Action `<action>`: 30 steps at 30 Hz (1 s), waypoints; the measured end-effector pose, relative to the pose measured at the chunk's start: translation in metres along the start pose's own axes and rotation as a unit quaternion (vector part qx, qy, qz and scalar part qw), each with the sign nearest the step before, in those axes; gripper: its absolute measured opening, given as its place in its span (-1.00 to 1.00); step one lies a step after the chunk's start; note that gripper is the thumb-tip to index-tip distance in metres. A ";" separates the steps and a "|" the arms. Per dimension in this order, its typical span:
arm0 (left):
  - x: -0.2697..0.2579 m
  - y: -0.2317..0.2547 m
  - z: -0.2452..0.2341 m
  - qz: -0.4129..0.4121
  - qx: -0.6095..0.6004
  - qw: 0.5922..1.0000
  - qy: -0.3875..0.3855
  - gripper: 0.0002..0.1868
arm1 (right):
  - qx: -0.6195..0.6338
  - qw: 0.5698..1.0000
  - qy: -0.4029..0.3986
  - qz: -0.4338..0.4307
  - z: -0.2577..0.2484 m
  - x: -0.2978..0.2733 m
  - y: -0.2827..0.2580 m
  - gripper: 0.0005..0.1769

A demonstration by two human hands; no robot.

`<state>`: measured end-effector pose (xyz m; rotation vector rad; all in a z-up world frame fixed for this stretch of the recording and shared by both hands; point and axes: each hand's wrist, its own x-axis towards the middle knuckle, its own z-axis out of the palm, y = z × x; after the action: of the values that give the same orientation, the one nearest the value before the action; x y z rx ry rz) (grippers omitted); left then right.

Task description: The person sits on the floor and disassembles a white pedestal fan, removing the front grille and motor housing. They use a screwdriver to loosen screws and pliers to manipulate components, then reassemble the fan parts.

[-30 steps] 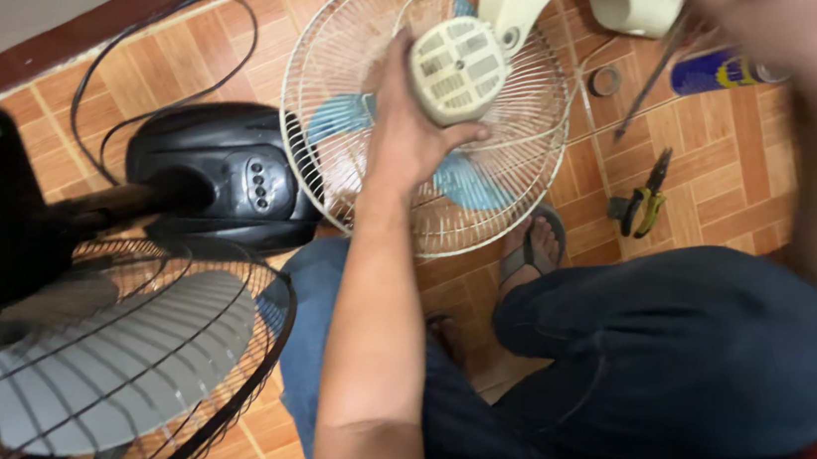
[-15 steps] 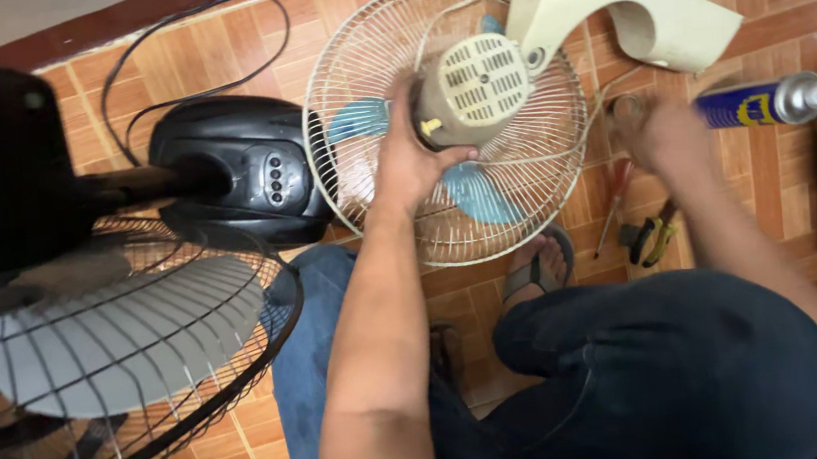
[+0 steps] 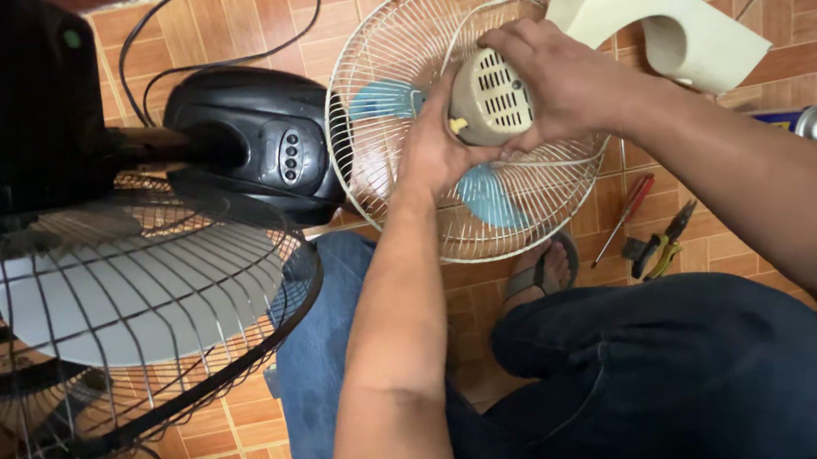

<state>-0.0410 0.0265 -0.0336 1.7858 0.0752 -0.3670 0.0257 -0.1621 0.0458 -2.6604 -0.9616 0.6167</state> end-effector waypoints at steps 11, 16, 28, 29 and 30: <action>0.006 -0.013 0.008 0.059 0.029 0.998 0.014 0.43 | 0.024 0.992 -0.099 0.078 -0.015 0.025 0.002 0.62; 0.007 0.002 0.000 0.102 0.054 0.993 0.015 0.43 | -0.030 0.966 -0.182 0.182 -0.023 0.023 -0.015 0.83; 0.021 0.014 0.020 0.115 0.118 0.984 0.060 0.42 | 0.254 0.894 0.344 0.135 0.113 -0.083 0.104 -0.45; 0.022 0.014 0.021 0.109 0.119 0.985 0.058 0.41 | 0.182 0.858 0.461 0.138 0.139 -0.108 0.124 -0.65; 0.024 0.014 0.020 0.104 0.121 0.985 0.058 0.41 | 0.222 0.798 0.535 0.170 0.170 -0.131 0.140 -0.54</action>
<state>-0.0190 0.0000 -0.0316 2.0339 -0.0757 -0.1249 -0.0672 -0.3387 -0.1145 -2.1576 0.0108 -0.5584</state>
